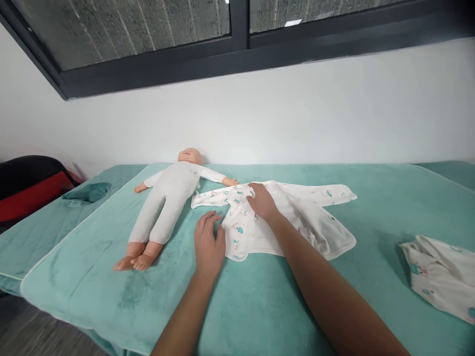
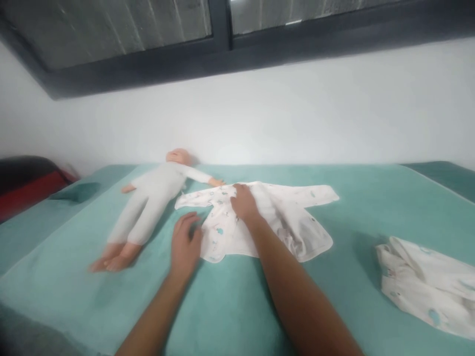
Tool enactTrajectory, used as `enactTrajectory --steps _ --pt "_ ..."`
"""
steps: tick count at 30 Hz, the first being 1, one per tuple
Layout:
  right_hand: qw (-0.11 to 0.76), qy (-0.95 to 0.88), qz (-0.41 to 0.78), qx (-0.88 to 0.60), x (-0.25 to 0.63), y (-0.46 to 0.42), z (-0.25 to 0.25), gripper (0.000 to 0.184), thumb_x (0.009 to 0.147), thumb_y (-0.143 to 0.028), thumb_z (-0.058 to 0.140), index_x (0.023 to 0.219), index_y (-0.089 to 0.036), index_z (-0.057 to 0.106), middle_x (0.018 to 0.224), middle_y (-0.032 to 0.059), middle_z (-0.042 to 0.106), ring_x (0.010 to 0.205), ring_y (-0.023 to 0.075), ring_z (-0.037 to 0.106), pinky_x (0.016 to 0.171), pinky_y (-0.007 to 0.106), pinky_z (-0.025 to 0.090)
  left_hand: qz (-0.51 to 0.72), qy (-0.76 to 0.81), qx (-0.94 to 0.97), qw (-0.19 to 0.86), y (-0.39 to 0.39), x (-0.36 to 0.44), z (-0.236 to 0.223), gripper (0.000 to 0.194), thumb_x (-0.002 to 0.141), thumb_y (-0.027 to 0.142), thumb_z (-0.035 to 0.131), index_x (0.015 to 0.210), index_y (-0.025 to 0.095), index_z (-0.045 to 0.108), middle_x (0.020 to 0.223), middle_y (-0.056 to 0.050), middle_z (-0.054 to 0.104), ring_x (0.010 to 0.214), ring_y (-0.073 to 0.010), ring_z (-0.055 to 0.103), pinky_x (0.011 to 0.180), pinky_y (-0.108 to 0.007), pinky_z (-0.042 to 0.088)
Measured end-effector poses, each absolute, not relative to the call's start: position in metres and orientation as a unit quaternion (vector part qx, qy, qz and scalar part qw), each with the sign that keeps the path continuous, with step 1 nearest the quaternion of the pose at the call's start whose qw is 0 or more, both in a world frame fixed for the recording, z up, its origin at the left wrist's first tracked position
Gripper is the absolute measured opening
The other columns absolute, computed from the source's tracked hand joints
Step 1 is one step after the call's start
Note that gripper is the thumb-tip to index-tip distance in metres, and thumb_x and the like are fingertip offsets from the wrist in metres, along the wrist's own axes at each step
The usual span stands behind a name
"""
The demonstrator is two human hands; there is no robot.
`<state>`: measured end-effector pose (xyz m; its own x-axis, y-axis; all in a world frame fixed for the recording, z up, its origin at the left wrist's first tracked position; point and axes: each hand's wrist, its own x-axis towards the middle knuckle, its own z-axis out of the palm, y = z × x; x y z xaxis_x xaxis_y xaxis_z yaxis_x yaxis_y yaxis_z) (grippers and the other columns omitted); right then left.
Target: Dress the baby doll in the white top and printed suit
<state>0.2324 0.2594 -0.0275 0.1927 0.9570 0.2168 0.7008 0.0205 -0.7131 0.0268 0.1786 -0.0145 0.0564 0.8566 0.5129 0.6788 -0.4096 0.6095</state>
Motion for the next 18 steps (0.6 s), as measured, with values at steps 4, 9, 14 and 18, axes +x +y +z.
enactTrajectory --steps 4,9,14,18 --pt "0.343 -0.626 0.16 -0.681 0.234 0.259 -0.026 0.047 0.088 -0.023 0.046 0.134 -0.019 0.049 0.133 0.0106 0.053 0.122 0.0247 0.05 0.106 0.037 0.038 0.366 0.545 0.743 0.128 0.208 0.035 -0.007 0.028 0.092 0.03 0.047 0.115 0.024 0.063 0.111 -0.006 0.068 0.102 -0.0232 0.061 0.091 -0.041 0.049" --pt "0.305 -0.657 0.141 -0.676 0.232 0.258 -0.021 0.042 0.091 -0.024 0.043 0.132 -0.023 0.053 0.129 0.0082 0.057 0.119 0.0238 0.051 0.103 0.036 0.039 0.28 0.513 0.805 0.102 0.232 0.053 -0.008 0.042 0.095 0.039 0.045 0.134 0.029 0.055 0.11 -0.005 0.072 0.11 -0.0265 0.058 0.091 -0.043 0.046" --pt "0.254 -0.67 0.105 -0.689 0.232 0.257 -0.021 0.044 0.09 -0.031 0.046 0.133 -0.022 0.051 0.136 0.0113 0.052 0.126 0.033 0.042 0.102 0.05 0.034 0.246 0.509 0.821 0.081 0.232 0.056 -0.014 0.038 0.096 0.039 0.041 0.128 0.028 0.06 0.123 -0.007 0.067 0.128 -0.0276 0.048 0.098 -0.047 0.04" --pt "0.2 -0.685 0.059 -0.698 0.23 0.258 -0.024 0.047 0.092 -0.039 0.044 0.137 -0.024 0.047 0.139 0.0108 0.051 0.128 0.0325 0.039 0.101 0.05 0.033 0.269 0.562 0.78 0.06 0.23 0.055 -0.013 0.029 0.095 0.032 0.043 0.109 0.027 0.067 0.122 -0.006 0.067 0.124 -0.0291 0.05 0.097 -0.05 0.041"
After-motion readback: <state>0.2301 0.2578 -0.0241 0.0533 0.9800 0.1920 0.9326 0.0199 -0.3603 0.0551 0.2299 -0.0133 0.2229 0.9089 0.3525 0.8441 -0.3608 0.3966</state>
